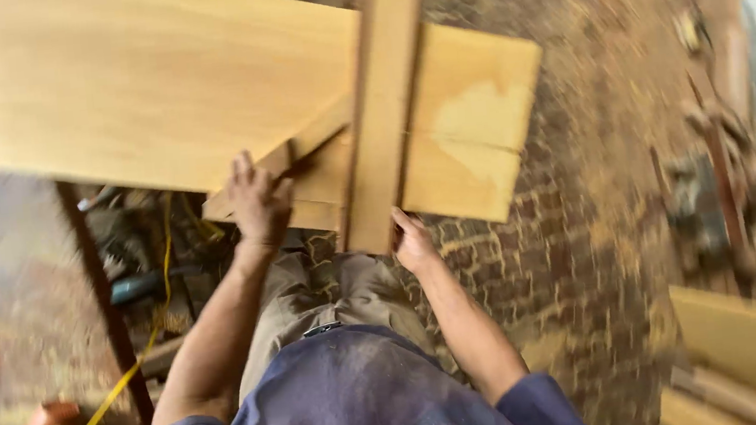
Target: The person is using a circular saw to cut a piece of wood in a workshop environment.
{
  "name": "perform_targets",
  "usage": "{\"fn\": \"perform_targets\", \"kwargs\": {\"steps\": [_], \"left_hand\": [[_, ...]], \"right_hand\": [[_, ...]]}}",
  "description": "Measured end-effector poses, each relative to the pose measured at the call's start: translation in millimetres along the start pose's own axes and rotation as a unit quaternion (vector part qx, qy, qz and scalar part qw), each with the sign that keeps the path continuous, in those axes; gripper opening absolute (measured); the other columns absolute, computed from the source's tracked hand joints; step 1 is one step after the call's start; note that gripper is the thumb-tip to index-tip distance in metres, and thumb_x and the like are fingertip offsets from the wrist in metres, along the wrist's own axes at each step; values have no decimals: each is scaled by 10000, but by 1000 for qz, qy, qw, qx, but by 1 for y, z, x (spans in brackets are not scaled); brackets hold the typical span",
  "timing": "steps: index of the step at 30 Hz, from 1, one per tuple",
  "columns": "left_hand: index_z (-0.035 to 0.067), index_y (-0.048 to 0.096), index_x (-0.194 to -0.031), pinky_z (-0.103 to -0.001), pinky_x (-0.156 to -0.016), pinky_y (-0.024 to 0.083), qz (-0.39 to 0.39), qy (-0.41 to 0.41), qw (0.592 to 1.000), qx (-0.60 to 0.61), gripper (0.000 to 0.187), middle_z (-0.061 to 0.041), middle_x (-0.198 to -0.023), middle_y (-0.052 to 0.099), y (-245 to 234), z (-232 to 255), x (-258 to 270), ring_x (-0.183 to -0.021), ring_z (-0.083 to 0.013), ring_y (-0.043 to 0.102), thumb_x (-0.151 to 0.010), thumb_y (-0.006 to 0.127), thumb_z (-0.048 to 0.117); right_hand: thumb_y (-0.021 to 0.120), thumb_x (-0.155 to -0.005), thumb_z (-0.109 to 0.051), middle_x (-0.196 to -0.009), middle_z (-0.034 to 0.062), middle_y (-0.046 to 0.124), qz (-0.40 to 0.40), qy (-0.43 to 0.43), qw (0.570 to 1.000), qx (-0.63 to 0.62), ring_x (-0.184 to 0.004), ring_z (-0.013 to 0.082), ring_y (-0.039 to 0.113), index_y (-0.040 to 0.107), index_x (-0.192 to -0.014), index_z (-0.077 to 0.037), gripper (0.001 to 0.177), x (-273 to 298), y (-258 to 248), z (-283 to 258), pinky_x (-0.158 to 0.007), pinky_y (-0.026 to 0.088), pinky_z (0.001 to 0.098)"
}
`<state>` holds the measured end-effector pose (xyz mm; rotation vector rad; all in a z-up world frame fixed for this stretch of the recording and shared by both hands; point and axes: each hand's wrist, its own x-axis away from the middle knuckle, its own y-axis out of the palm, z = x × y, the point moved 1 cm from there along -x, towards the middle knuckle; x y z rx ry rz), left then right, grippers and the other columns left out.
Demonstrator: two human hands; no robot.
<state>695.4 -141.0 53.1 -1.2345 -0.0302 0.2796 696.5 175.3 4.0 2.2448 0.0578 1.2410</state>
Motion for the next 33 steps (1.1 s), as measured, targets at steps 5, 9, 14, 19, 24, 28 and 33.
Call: {"fn": "perform_targets", "kwargs": {"steps": [5, 9, 14, 19, 24, 28, 33], "left_hand": [[-44, 566, -1082, -556, -1064, 441, 95, -130, 978, 129, 421, -334, -1440, 491, -41, 39, 87, -1286, -457, 498, -855, 796, 226], [-33, 549, -1062, -434, -784, 562, 5, -454, 768, 452, 354, -242, -1156, 637, -9, 19, 103, -985, -325, 645, -864, 762, 168], [37, 509, -1068, -354, -564, 563, 47, -577, 528, 621, 296, -108, -972, 633, -14, 33, 41, -773, -216, 665, -841, 689, 97], [37, 477, -997, -345, -485, 429, 12, -533, 613, 583, 305, -55, -810, 577, 33, -2, 81, -625, -192, 533, -833, 719, 122], [-17, 565, -921, -385, -623, 482, -47, -474, 756, 449, 278, -125, -829, 629, -6, -19, 157, -699, -220, 577, -839, 732, 191], [-17, 674, -1091, -511, -925, 512, -134, -373, 900, 183, 437, -292, -1126, 685, 37, -65, 304, -1080, -463, 642, -832, 672, 335], [61, 672, -1330, -440, -1084, 496, -229, -609, 743, 159, 633, -205, -1382, 653, -13, -85, 411, -1306, -358, 610, -840, 637, 461]], "right_hand": [[757, -908, -300, -1129, 129, 740, -72, 123, 990, 18, -1030, 285, 713, 694, -1165, -29, 379, 6, 3, -1, -895, 578, 477], [755, -921, -248, -1151, 93, 739, -13, 89, 993, 70, -1057, 258, 714, 701, -1167, -47, 322, -7, -6, 8, -946, 569, 460], [745, -943, -220, -1184, 97, 730, -26, 86, 992, 84, -1095, 265, 705, 674, -1196, -48, 315, -4, -5, 2, -984, 576, 453], [754, -888, -260, -1291, 85, 662, -38, 79, 993, 82, -1156, 262, 660, 621, -1273, -88, 443, 0, 2, 0, -964, 570, 512], [785, -887, -233, -1310, 167, 641, -109, 91, 942, 303, -1171, 306, 672, 515, -1320, 2, 562, 18, -18, -15, -952, 597, 498], [795, -913, -226, -1209, 173, 627, -39, 132, 819, 556, -975, 237, 614, 321, -1557, 1, 831, 6, -88, -1, -771, 578, 365], [691, -937, -298, -886, 102, 677, 182, 193, 850, 454, -521, 194, 478, 529, -1306, -72, 462, -6, -250, 43, -439, 384, 352]]}}
